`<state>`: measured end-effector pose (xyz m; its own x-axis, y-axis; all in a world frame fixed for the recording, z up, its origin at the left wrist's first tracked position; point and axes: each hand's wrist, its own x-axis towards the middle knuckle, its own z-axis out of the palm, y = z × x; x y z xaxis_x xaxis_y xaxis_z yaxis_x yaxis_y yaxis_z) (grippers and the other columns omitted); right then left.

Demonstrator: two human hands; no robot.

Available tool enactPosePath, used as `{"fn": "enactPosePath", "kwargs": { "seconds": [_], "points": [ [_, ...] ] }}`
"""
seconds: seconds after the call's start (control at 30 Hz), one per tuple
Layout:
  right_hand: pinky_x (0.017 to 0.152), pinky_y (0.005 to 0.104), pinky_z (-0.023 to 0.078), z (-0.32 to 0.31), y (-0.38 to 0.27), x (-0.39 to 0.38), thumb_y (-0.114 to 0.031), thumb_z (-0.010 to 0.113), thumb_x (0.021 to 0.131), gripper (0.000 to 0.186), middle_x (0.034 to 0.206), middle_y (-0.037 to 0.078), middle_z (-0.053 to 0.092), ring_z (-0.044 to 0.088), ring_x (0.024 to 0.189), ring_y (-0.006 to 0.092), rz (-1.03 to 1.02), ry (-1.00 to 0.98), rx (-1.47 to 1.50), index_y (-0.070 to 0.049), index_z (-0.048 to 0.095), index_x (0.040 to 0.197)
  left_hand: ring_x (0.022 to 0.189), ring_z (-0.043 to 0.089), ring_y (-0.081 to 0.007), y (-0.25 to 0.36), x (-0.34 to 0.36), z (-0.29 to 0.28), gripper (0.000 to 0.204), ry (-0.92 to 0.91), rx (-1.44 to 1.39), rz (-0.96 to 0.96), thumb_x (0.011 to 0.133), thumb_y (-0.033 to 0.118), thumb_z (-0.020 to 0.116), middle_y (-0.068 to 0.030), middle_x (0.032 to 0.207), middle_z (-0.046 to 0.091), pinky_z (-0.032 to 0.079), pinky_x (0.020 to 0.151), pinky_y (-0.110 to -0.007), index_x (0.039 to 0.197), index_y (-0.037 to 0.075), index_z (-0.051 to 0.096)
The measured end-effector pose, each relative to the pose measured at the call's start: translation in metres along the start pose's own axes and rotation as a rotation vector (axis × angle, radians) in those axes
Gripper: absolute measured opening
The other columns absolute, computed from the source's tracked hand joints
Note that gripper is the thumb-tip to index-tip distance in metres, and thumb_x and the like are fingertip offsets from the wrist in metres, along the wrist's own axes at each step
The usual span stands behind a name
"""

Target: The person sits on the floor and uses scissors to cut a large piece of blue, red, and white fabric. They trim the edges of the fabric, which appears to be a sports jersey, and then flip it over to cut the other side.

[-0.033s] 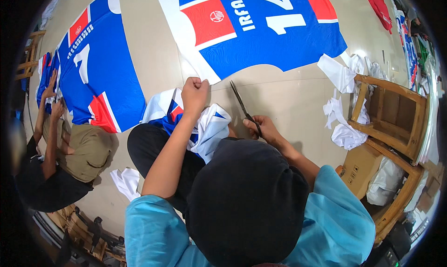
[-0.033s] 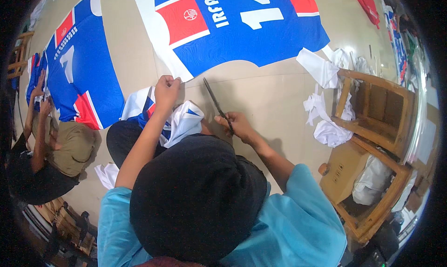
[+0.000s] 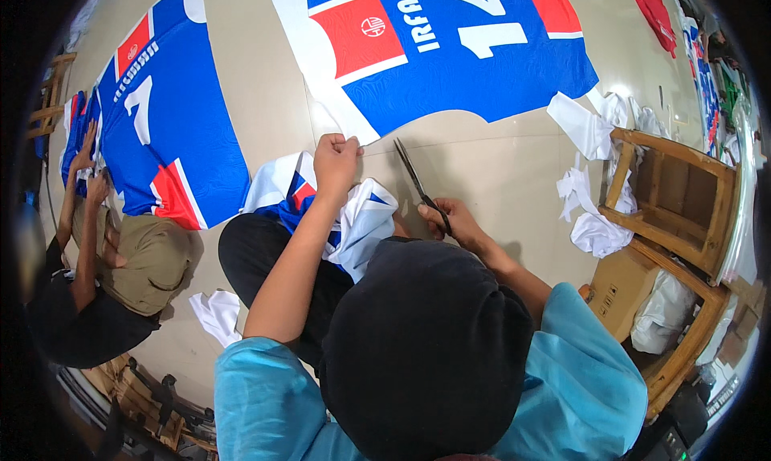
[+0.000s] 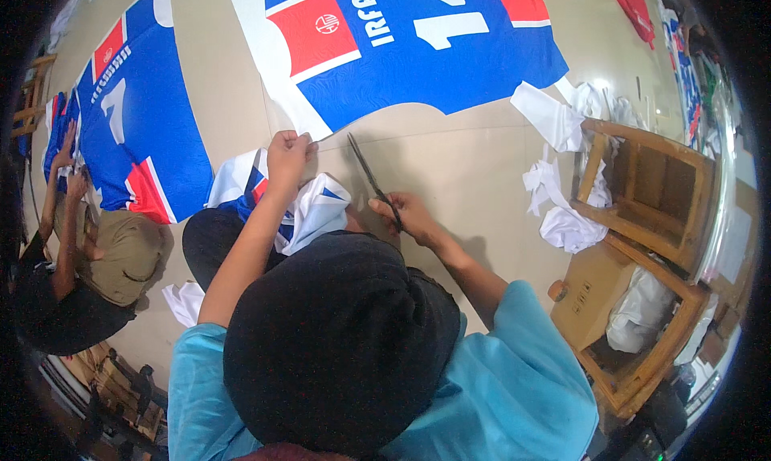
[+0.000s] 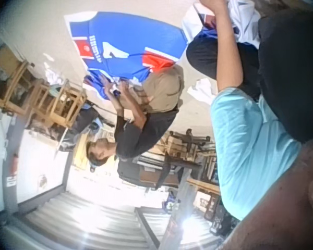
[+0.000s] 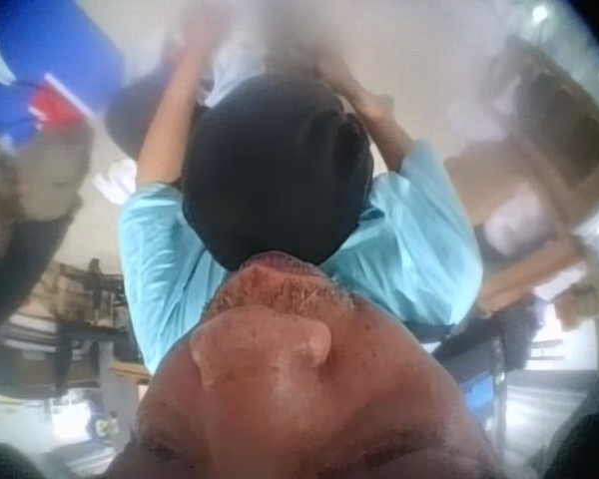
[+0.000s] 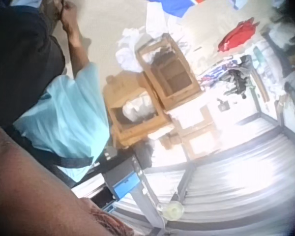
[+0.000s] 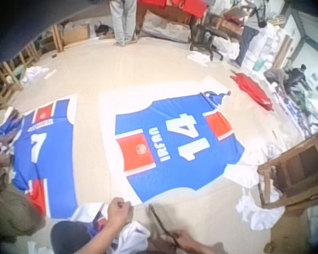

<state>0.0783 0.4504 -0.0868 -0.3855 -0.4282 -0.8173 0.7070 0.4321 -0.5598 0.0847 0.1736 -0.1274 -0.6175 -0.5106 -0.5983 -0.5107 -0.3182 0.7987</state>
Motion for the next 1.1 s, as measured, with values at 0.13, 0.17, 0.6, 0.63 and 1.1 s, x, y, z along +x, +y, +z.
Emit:
{"fn": "enactPosePath", "kwargs": {
  "seconds": [0.13, 0.17, 0.6, 0.63, 1.1],
  "points": [
    [0.052, 0.0264, 0.044, 0.001, -0.013, 0.018, -0.048, 0.080, 0.089, 0.044, 0.067, -0.001, 0.057, 0.056, 0.055, 0.0106, -0.018, -0.060, 0.027, -0.007, 0.064, 0.083, 0.078, 0.069, -0.0147, 0.012, -0.010, 0.018, 0.033, 0.040, -0.294, -0.205, 0.096, 0.021, 0.073, -0.0116, 0.097, 0.069, 0.051, 0.063, -0.025, 0.111, -0.004, 0.058],
    [0.053, 0.0265, 0.043, 0.001, -0.016, 0.020, -0.046, 0.078, 0.091, 0.042, 0.067, -0.001, 0.057, 0.056, 0.056, 0.0105, -0.004, -0.062, 0.024, -0.007, 0.064, 0.084, 0.076, 0.069, -0.0144, 0.016, -0.015, 0.021, 0.034, 0.069, -0.260, -0.183, 0.096, 0.023, 0.074, -0.0117, 0.096, 0.070, 0.051, 0.062, -0.024, 0.110, -0.004, 0.058],
    [0.053, 0.0251, 0.042, 0.007, -0.034, 0.029, -0.043, 0.082, 0.088, 0.040, 0.066, 0.000, 0.058, 0.056, 0.056, 0.0094, 0.028, -0.087, 0.000, -0.006, 0.066, 0.084, 0.058, 0.056, -0.0084, 0.017, -0.006, 0.012, 0.032, -0.165, -0.124, -0.345, 0.093, 0.034, 0.079, -0.0064, 0.081, 0.070, 0.042, 0.052, -0.022, 0.091, 0.003, 0.070],
    [0.053, 0.0251, 0.042, 0.009, -0.037, 0.029, -0.042, 0.082, 0.087, 0.040, 0.066, 0.000, 0.058, 0.056, 0.056, 0.0094, 0.029, -0.079, -0.006, -0.006, 0.065, 0.083, 0.058, 0.056, -0.0083, 0.014, -0.006, 0.012, 0.031, -0.165, -0.115, -0.332, 0.093, 0.033, 0.079, -0.0061, 0.081, 0.070, 0.042, 0.052, -0.022, 0.092, 0.003, 0.071],
    [0.048, 0.0259, 0.039, 0.016, -0.035, 0.047, -0.040, 0.082, 0.087, 0.042, 0.061, 0.001, 0.057, 0.053, 0.051, 0.0093, -0.034, 0.005, -0.133, -0.005, 0.063, 0.076, 0.062, 0.060, -0.0078, 0.009, -0.006, 0.011, 0.022, -0.200, -0.123, -0.306, 0.096, 0.028, 0.075, -0.0040, 0.083, 0.072, 0.043, 0.054, -0.021, 0.099, 0.006, 0.073]
  ]
}}
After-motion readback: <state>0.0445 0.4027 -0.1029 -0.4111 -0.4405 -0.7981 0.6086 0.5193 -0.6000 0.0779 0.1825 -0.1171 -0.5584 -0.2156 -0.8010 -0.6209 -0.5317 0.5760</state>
